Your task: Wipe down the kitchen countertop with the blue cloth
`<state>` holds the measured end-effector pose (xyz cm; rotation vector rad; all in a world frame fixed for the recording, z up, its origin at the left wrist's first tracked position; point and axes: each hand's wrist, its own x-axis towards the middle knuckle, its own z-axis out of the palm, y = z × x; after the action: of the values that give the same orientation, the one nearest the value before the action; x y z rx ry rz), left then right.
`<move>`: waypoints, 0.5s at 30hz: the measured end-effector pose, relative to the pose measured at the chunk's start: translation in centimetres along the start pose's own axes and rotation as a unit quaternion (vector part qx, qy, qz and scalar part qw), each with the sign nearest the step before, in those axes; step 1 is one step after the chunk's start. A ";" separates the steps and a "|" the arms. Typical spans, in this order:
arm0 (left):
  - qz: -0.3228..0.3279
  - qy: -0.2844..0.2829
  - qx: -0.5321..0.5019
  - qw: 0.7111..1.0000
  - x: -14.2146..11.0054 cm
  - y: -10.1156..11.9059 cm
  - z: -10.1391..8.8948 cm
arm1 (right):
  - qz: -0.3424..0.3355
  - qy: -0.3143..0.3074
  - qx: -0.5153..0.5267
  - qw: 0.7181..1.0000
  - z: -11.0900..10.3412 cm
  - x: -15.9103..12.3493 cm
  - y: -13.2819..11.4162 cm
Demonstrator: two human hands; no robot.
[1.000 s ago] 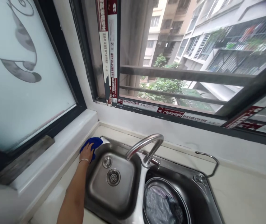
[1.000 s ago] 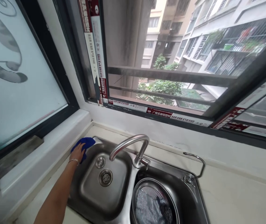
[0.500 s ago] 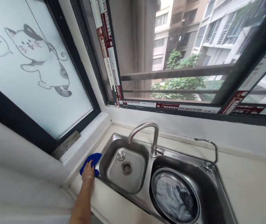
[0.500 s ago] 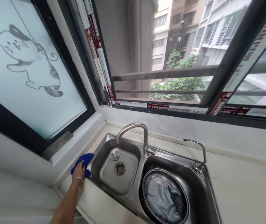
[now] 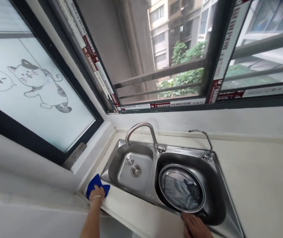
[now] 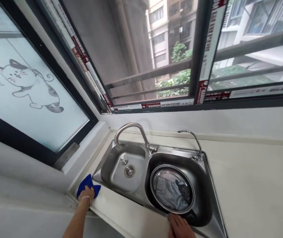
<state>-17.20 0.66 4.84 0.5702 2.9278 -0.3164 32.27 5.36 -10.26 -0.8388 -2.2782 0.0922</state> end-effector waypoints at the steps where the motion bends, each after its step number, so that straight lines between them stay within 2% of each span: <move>1: 0.007 0.000 0.008 1.000 -0.8 0.4 0.1 | 0.012 -0.006 -0.005 1.000 -0.1 0.1 -0.3; 6: 0.057 0.012 0.042 0.997 -5.5 2.4 1.7 | 0.062 -0.065 -0.002 0.996 -0.9 0.4 -1.5; 11: 0.125 0.033 0.062 0.990 -10.6 2.8 3.3 | 0.090 -0.104 0.013 0.990 -1.7 1.0 -2.0; 15: 0.170 0.043 0.063 0.983 -14.2 3.0 4.1 | 0.094 -0.112 0.022 0.989 -2.0 1.4 -2.1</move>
<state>-2.57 -2.61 2.85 1.1078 2.8319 -0.4436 31.61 4.21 -7.29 -1.0659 -2.3878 0.3357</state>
